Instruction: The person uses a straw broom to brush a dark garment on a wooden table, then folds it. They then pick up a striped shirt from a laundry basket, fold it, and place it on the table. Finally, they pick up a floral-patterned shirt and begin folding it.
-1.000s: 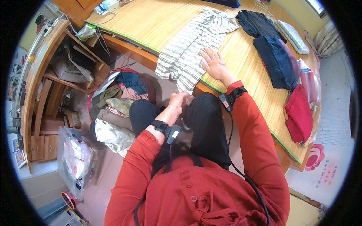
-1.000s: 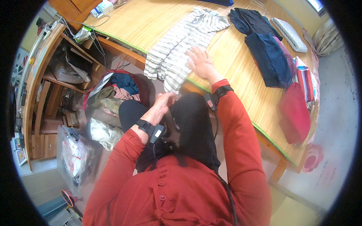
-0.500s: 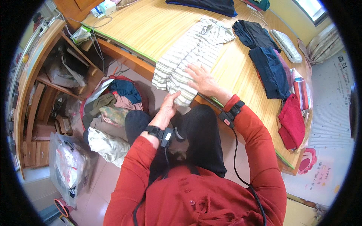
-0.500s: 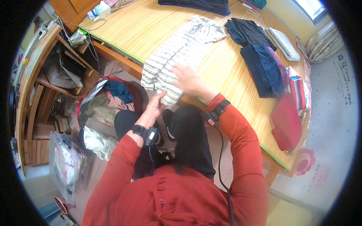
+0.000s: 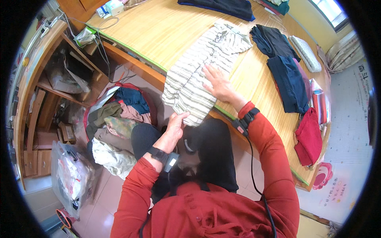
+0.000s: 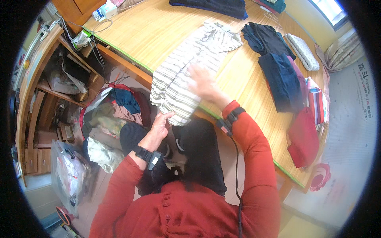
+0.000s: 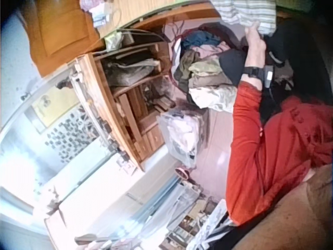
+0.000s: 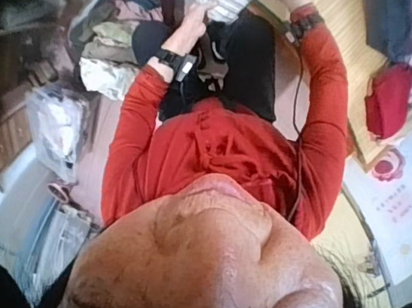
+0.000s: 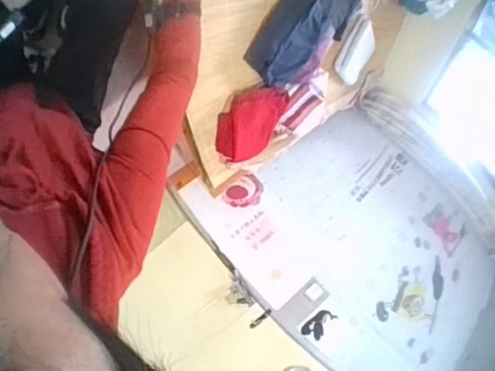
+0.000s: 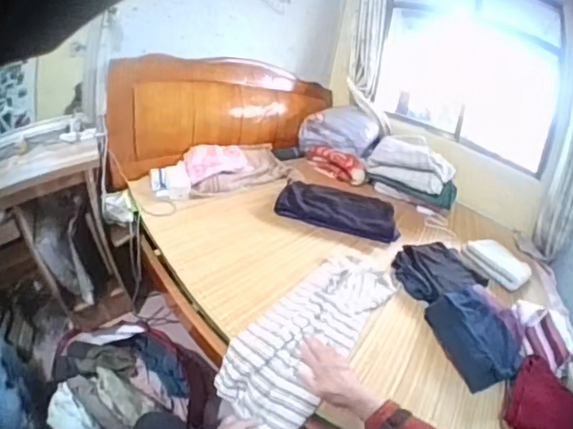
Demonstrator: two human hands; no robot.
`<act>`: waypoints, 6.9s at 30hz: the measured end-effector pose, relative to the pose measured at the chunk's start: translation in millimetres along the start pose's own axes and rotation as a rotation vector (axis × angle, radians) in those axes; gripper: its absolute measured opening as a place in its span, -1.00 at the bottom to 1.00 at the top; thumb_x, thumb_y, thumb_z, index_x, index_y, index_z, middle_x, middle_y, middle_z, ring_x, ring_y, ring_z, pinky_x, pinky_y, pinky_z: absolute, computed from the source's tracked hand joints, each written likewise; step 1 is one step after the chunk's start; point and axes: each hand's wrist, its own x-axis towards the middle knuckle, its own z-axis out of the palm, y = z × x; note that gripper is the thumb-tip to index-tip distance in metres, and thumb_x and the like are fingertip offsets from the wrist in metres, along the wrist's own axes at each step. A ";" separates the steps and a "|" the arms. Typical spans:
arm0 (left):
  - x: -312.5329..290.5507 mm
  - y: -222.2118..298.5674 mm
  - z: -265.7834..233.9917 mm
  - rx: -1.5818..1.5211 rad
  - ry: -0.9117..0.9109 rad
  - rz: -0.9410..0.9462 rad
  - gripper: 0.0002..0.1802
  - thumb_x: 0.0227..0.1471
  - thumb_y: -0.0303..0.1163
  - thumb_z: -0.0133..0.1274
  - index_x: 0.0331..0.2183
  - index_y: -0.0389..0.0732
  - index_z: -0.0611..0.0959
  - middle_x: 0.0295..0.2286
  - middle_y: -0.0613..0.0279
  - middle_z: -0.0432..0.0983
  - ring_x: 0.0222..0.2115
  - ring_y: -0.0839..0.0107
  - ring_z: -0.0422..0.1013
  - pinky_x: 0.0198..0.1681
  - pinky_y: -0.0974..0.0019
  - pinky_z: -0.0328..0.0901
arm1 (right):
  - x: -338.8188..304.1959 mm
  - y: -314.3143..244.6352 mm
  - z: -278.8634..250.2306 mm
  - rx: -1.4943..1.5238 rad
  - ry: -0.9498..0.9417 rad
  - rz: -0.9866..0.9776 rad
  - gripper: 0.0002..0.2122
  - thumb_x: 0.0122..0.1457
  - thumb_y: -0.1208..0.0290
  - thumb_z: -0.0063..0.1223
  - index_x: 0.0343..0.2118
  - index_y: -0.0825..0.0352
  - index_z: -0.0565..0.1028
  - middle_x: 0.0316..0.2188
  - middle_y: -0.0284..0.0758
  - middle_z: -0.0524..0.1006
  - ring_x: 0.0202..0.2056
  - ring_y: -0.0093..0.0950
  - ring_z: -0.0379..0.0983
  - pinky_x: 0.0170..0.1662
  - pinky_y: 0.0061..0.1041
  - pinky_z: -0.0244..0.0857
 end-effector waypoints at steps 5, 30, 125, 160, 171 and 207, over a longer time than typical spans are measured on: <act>-11.7 0.2 -4.9 0.032 -0.026 0.081 -0.55 0.13 -0.60 0.33 0.06 -0.23 0.64 -0.05 0.22 0.72 -0.01 0.26 0.63 0.14 0.08 0.49 | 22.7 27.3 -14.5 -0.116 0.089 0.229 -0.25 0.50 -0.13 -0.11 0.55 0.32 0.19 0.59 -0.05 0.13 0.59 -0.08 -0.02 0.62 -0.01 -0.23; 74.5 59.8 -32.0 -0.007 0.164 0.040 -0.53 0.11 0.12 0.48 -0.10 0.11 0.69 -0.19 0.51 0.55 -0.12 0.50 0.38 -0.06 0.34 0.23 | 72.9 -55.4 -23.7 -0.052 0.092 -0.133 -0.31 0.39 -0.02 0.08 0.49 0.21 0.30 0.52 -0.07 0.25 0.54 -0.08 0.09 0.56 0.10 -0.11; 209.5 132.7 183.7 1.094 -0.025 0.467 -0.62 0.32 -0.13 0.21 -0.25 -0.31 0.77 -0.47 0.08 0.70 -0.40 0.15 0.64 -0.20 0.09 0.50 | -16.4 139.2 -35.9 1.060 0.491 0.650 -0.62 0.35 0.31 0.30 0.11 0.46 0.64 -0.13 -0.18 0.74 -0.14 -0.36 0.67 -0.05 -0.37 0.51; 150.1 69.4 168.5 2.088 -0.354 1.078 -0.14 0.44 0.10 -0.08 0.49 -0.30 0.27 0.52 -0.06 0.09 0.57 0.06 -0.09 0.59 -0.15 -0.24 | -34.7 49.4 -9.4 -0.063 0.318 0.273 -0.24 0.42 -0.06 0.09 0.48 0.43 0.28 0.54 -0.02 0.21 0.58 -0.12 0.03 0.59 0.07 -0.16; 127.1 105.6 151.7 2.121 -0.209 1.132 -0.04 0.41 0.21 -0.06 0.50 -0.30 0.22 0.51 -0.10 0.07 0.56 0.04 -0.08 0.58 -0.19 -0.21 | -55.5 64.2 -34.7 -0.048 0.324 0.221 -0.20 0.32 -0.10 0.21 0.44 0.43 0.35 0.51 0.02 0.25 0.55 -0.02 0.08 0.56 0.10 -0.13; -4.5 79.4 125.4 1.946 -0.933 1.138 -0.48 0.13 -0.53 0.24 0.14 -0.24 0.63 0.23 -0.03 0.54 0.27 -0.01 0.43 0.29 -0.01 0.35 | 18.8 73.7 -68.5 0.257 0.021 -0.085 -0.35 0.59 0.02 -0.24 0.59 0.26 0.09 0.62 -0.10 0.05 0.62 -0.14 -0.12 0.64 -0.03 -0.30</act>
